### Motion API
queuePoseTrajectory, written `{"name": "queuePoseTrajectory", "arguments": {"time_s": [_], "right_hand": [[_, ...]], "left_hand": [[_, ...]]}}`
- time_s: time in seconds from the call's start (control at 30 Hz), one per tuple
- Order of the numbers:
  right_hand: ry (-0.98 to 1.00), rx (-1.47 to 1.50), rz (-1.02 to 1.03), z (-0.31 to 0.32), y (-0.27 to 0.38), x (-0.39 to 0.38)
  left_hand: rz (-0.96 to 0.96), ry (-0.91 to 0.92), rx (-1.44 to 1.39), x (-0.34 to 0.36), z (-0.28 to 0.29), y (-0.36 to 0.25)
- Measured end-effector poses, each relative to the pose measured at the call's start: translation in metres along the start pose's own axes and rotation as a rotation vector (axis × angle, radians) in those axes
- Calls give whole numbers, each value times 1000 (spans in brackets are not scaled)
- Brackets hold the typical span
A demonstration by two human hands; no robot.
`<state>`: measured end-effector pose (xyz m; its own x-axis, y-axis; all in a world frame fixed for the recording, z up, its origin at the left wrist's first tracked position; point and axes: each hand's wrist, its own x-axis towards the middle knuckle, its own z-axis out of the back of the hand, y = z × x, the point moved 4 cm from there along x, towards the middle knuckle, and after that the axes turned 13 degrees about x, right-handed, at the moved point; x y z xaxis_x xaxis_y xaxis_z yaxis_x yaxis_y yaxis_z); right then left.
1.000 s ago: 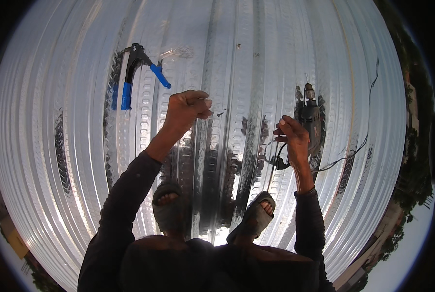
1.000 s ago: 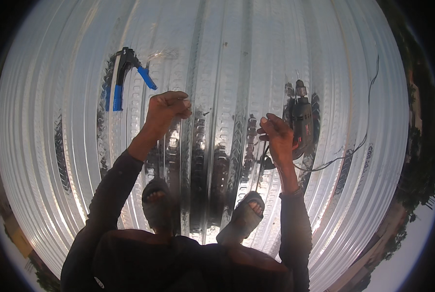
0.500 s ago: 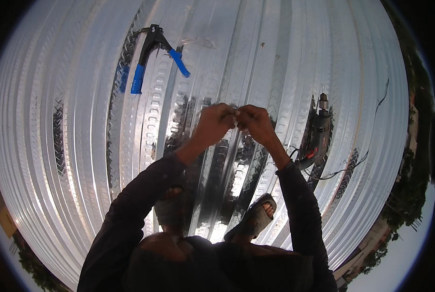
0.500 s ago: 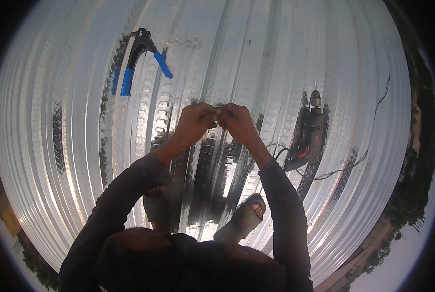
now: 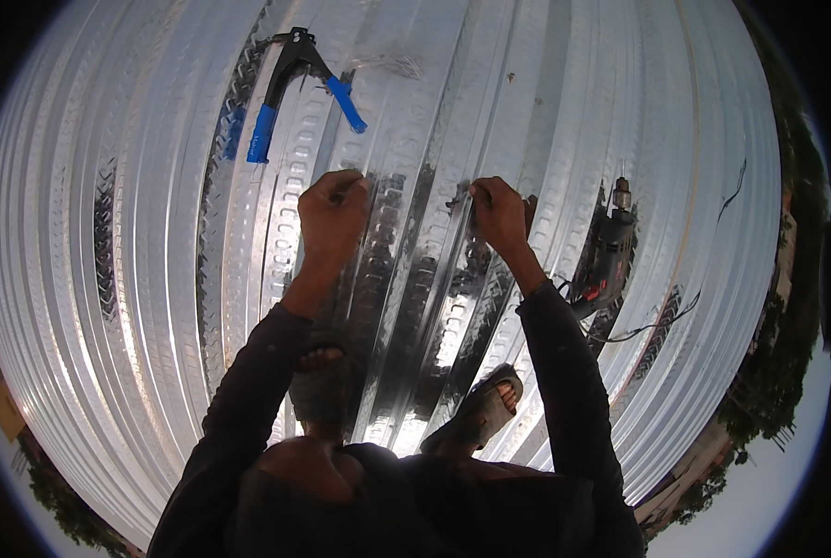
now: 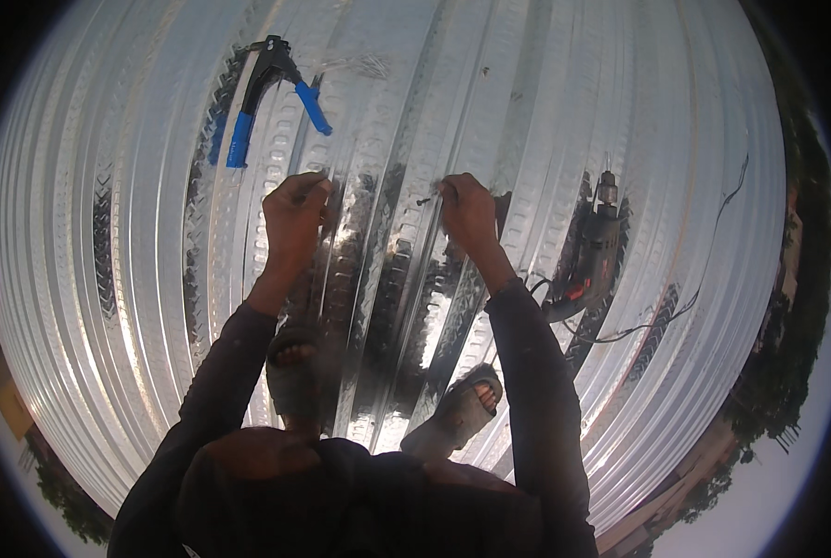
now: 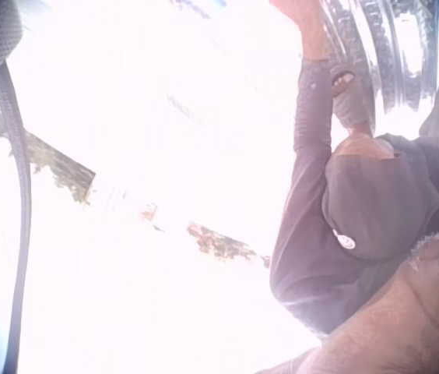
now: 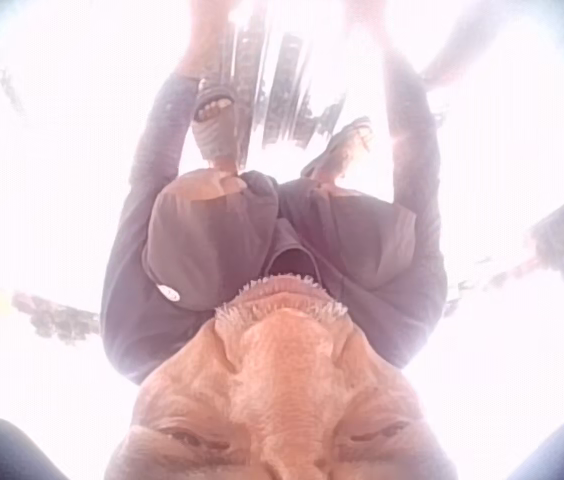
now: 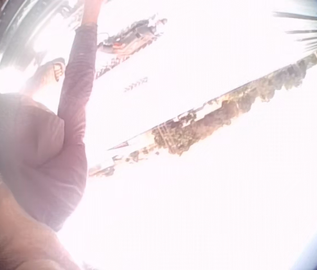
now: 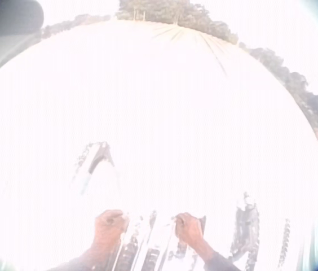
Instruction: The person installs a corrugated metal roof panel by drilling pilot holes and fastening it with a rivet gun. The person repeatedly positions the panel, drills, and secures it with rivets while standing on the roof surface.
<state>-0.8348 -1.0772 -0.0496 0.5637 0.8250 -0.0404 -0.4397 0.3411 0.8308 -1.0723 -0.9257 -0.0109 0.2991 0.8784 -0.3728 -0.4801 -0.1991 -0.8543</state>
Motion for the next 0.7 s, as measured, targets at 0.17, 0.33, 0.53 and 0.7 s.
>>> {"name": "queuePoseTrajectory", "arguments": {"time_s": [0.17,0.33,0.53,0.7], "right_hand": [[-19,-44,52,1,2,-1],[215,-412,294,-11,-2,-14],[198,-359,287,-9,16,-14],[110,-122,187,-16,73,25]], "left_hand": [[64,42,-69,-7,-2,9],[3,-23,-42,2,2,9],[-145,-312,263,39,48,1],[-570,-711,1010,95,67,-23]]}}
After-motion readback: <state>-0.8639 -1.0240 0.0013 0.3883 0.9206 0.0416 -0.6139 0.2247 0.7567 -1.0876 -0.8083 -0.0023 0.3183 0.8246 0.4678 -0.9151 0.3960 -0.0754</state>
